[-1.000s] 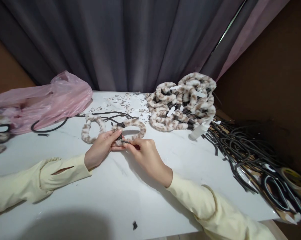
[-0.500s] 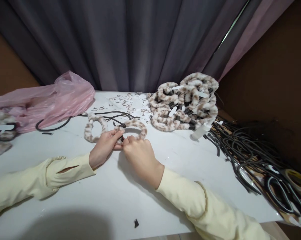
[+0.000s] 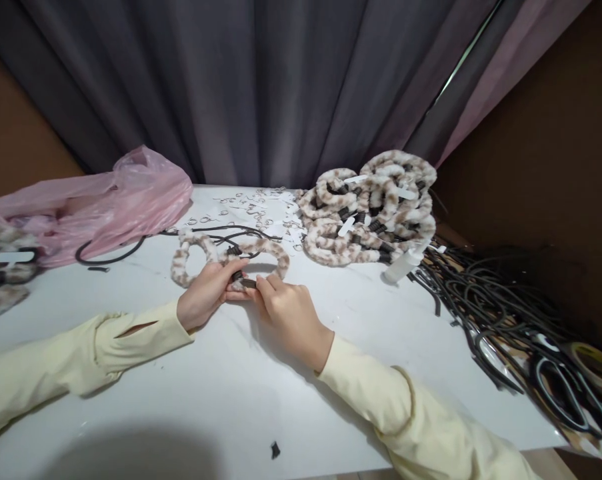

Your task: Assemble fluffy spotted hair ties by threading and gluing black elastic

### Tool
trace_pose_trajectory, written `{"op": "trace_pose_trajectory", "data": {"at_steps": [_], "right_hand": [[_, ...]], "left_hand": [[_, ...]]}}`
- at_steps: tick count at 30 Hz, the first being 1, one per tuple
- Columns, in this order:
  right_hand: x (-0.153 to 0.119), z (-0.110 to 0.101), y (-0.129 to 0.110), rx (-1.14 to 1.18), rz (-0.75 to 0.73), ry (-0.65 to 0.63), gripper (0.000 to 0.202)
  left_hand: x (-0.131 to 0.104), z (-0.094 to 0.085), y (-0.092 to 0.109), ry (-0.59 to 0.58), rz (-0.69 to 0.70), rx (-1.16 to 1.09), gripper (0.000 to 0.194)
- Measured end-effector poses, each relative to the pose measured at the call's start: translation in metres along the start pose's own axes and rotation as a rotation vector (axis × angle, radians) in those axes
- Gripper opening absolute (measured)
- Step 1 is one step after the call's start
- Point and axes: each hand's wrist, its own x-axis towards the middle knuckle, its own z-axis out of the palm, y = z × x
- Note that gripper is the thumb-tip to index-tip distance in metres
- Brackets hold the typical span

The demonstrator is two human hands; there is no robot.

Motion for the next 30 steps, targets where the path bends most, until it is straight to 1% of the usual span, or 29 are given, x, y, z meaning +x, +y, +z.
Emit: {"op": "trace_pose_trajectory", "data": {"at_steps": [4,7,13,16,18,19,22,25,27,30], "right_hand": [[-0.002,0.004,0.0,-0.061,-0.061,0.112,0.019],[-0.002,0.004,0.001,-0.152,-0.112,0.152,0.018],[0.0,-0.004,0.002,-0.338,-0.332,0.165,0.016],[0.004,-0.009,-0.001,-0.395,-0.372,0.094,0.017],[0.005,-0.012,-0.004,-0.379,-0.329,0.014,0.015],[0.006,-0.012,-0.005,-0.352,-0.284,-0.029,0.015],[0.008,-0.012,-0.007,-0.247,-0.091,-0.141,0.015],[0.011,-0.009,-0.011,-0.183,0.064,-0.202,0.017],[0.013,-0.006,-0.013,-0.187,0.1,-0.219,0.018],[0.014,-0.004,-0.016,-0.232,0.102,-0.221,0.02]], "left_hand": [[0.0,0.0,0.001,0.063,-0.035,0.06,0.018],[0.0,0.0,0.002,0.049,-0.063,0.073,0.017],[0.0,0.003,0.001,0.024,-0.05,0.081,0.021],[0.0,0.004,0.0,0.003,-0.03,0.068,0.023],[-0.001,0.005,-0.001,0.002,-0.018,0.064,0.024],[-0.001,0.006,-0.002,0.013,-0.013,0.067,0.024],[-0.001,0.006,-0.004,0.049,0.001,0.087,0.023],[0.0,0.005,-0.007,0.056,0.023,0.081,0.021],[0.0,0.006,-0.008,0.075,0.033,0.065,0.022],[0.0,0.006,-0.007,0.104,0.027,0.059,0.025]]}}
